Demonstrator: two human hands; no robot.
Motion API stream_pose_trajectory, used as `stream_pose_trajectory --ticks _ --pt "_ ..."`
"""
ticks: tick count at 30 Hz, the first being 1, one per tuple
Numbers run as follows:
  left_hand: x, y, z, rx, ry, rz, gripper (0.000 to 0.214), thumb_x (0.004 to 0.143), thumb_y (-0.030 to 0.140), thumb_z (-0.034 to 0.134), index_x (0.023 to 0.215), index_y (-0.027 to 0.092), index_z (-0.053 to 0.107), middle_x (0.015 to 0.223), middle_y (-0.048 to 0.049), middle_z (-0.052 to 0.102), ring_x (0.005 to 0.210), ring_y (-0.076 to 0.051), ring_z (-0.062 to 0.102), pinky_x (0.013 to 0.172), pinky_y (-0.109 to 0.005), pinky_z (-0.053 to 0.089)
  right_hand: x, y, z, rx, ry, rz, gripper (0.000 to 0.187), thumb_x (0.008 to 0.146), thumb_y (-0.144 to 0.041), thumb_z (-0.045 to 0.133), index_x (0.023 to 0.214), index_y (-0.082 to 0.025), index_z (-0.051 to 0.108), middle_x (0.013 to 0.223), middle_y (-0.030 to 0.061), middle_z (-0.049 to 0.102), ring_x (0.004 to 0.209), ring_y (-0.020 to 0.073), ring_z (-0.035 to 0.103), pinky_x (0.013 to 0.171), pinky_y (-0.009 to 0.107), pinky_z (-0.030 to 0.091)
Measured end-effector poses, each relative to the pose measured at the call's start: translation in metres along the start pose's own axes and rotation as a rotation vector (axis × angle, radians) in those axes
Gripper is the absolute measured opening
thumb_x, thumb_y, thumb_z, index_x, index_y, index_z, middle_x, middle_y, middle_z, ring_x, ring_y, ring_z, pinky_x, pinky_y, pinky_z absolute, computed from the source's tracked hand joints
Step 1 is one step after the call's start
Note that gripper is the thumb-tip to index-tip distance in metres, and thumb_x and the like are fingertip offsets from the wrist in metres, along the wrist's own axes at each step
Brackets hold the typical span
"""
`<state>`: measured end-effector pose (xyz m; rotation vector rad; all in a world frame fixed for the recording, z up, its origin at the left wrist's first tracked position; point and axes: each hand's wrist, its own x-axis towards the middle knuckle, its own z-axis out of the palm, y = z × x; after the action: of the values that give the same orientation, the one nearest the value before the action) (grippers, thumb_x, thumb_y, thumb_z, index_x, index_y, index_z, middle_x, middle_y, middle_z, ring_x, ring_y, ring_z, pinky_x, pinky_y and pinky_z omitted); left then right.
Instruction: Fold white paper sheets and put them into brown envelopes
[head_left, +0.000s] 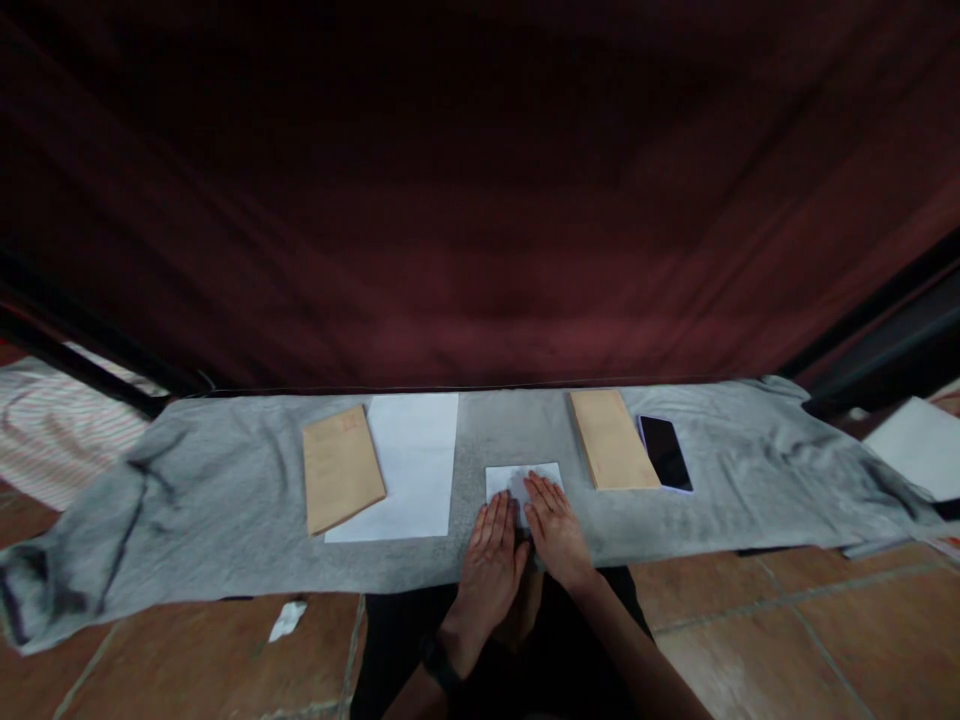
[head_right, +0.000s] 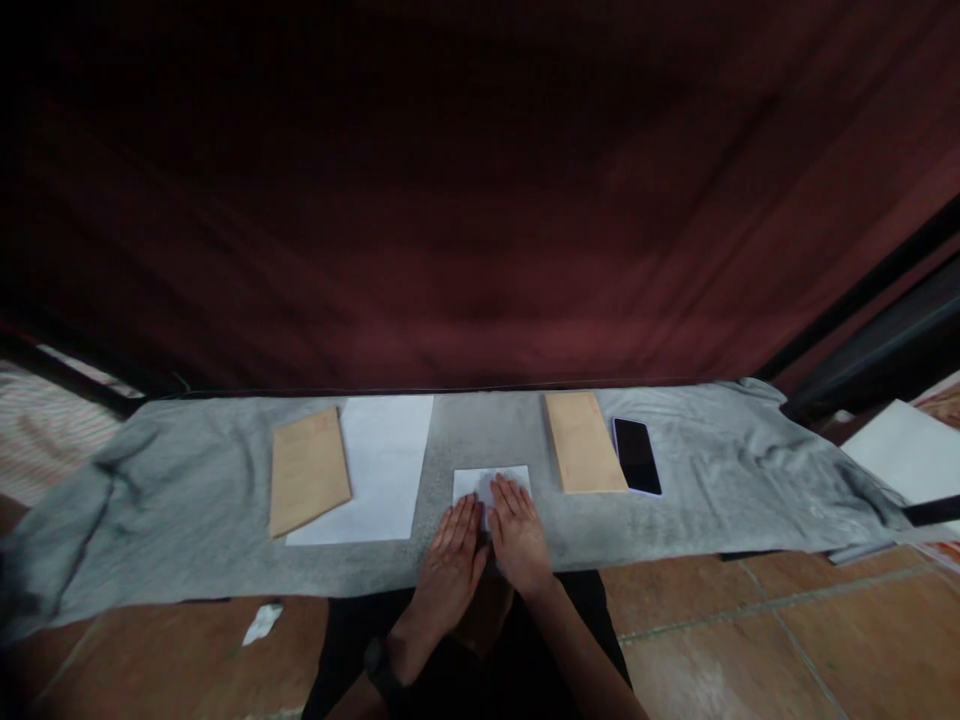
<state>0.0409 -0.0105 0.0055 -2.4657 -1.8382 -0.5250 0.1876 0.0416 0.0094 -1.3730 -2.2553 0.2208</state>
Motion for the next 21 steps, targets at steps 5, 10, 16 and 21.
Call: stream_pose_trajectory --ticks 5,10,16,21 --pt "-0.001 0.000 0.001 0.091 0.008 0.074 0.066 0.092 0.016 0.041 0.156 0.007 0.023 0.158 -0.0173 0.036 0.148 -0.026 0.031 0.119 -0.046 0.034 -0.008 -0.018 -0.003 0.014 -0.120 -0.139 0.052 0.106 -0.033 0.031 0.156 -0.019 0.029 0.156 0.0063 0.042 0.145 0.0185 0.036 0.120 0.044 0.033" --pt "-0.008 -0.002 -0.006 0.076 0.008 0.015 0.066 0.096 0.021 0.038 0.157 0.009 0.018 0.160 -0.0154 0.035 0.149 -0.024 0.029 0.121 -0.044 0.032 -0.030 -0.002 -0.004 -0.105 -0.048 -0.149 0.060 0.104 -0.035 0.037 0.158 -0.016 0.020 0.157 0.0104 0.038 0.146 0.0228 0.035 0.120 0.046 0.031" --pt "-0.015 -0.007 -0.013 0.074 0.000 -0.043 0.068 0.098 0.028 0.039 0.158 0.012 0.012 0.160 -0.0155 0.033 0.149 -0.026 0.029 0.119 -0.047 0.035 -0.045 0.022 -0.019 -0.189 -0.037 -0.116 0.064 0.104 -0.036 0.040 0.159 -0.016 0.015 0.157 0.0109 0.038 0.145 0.0249 0.037 0.120 0.046 0.029" --pt "-0.019 -0.011 -0.014 0.095 -0.005 -0.053 0.068 0.098 0.029 0.042 0.158 0.010 0.014 0.158 -0.0174 0.036 0.149 -0.026 0.028 0.119 -0.047 0.035 -0.053 0.033 -0.027 -0.248 -0.046 -0.080 0.065 0.105 -0.034 0.038 0.160 -0.017 0.010 0.158 0.0112 0.037 0.144 0.0252 0.039 0.120 0.047 0.027"
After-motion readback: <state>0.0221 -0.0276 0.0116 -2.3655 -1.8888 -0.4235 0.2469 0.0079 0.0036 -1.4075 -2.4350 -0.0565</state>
